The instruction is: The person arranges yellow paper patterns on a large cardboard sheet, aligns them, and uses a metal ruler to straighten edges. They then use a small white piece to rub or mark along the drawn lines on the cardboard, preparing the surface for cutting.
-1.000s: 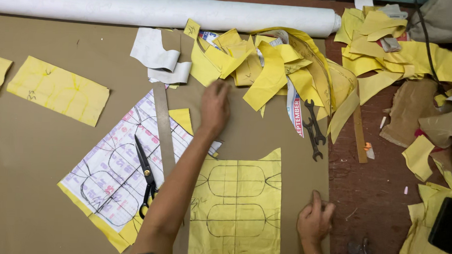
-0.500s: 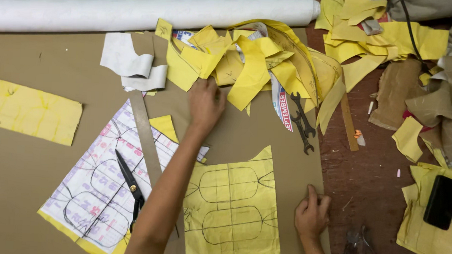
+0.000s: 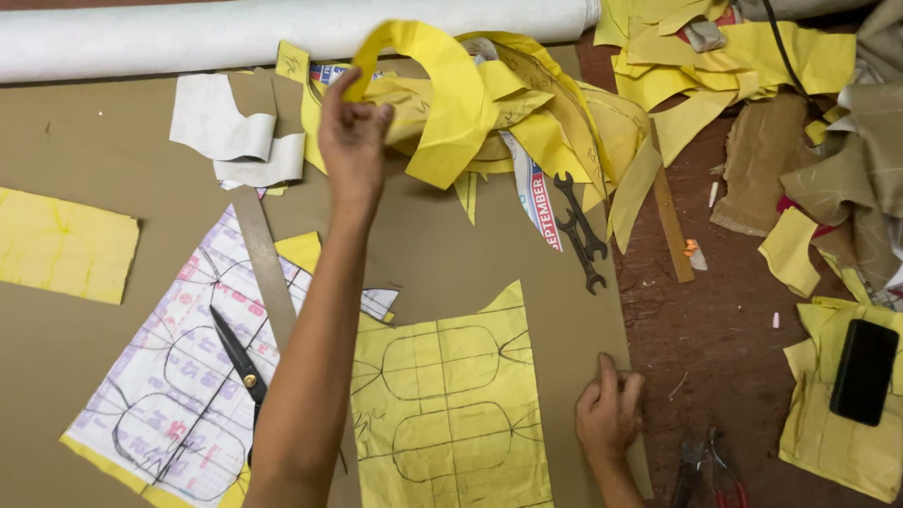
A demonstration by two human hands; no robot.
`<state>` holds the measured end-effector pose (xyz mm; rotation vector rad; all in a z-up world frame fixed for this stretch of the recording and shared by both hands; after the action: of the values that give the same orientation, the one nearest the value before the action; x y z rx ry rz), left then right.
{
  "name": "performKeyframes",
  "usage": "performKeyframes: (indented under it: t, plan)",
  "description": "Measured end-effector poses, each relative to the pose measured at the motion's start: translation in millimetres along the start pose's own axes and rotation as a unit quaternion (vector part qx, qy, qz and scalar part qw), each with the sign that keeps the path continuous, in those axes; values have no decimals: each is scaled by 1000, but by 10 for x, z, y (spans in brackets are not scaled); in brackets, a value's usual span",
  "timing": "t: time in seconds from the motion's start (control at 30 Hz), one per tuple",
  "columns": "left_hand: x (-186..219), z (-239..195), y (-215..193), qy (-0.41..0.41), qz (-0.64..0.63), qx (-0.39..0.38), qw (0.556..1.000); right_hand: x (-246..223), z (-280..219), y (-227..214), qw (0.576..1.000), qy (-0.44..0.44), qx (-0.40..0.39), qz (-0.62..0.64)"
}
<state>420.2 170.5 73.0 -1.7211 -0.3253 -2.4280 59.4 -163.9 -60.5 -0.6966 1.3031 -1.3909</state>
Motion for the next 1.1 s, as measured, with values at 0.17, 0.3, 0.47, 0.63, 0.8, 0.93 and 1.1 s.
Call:
performKeyframes:
  t: [0.17, 0.3, 0.47, 0.63, 0.8, 0.93, 1.1]
  plan:
    - [707, -15, -329, -93, -57, -38, 993, -12, 2, 0, 1000, 22, -11, 17]
    - [769, -141, -439, -165, -18, -51, 985, -16, -5, -28, 999, -14, 28, -7]
    - [784, -269, -815, -61, 225, -28, 972, -45, -15, -39, 1000, -9, 20, 10]
    - [1026, -221, -1283, -15, 269, -19, 963, 7, -7, -17, 998, 44, -43, 22]
    - [1190, -307, -1577, -83, 6, -46, 995, -25, 32, 21, 1000, 11, 0, 8]
    - [1402, -594, -1498, -99, -24, -77, 992, -54, -35, -95, 999, 31, -23, 11]
    - [1749, -1050, -1150, -134, -36, -133, 981, -88, 76, -64, 1000, 12, -9, 25]
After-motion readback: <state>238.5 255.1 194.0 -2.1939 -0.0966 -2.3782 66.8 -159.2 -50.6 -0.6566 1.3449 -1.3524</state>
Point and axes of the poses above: each hand's wrist, its own z-axis towards the middle knuckle, its own y-axis out of the palm, x = y × z, the point moved 2 cm from there along z, towards the middle knuckle, and after that the axes turned 6 degrees about -y, right-handed, at the moved point
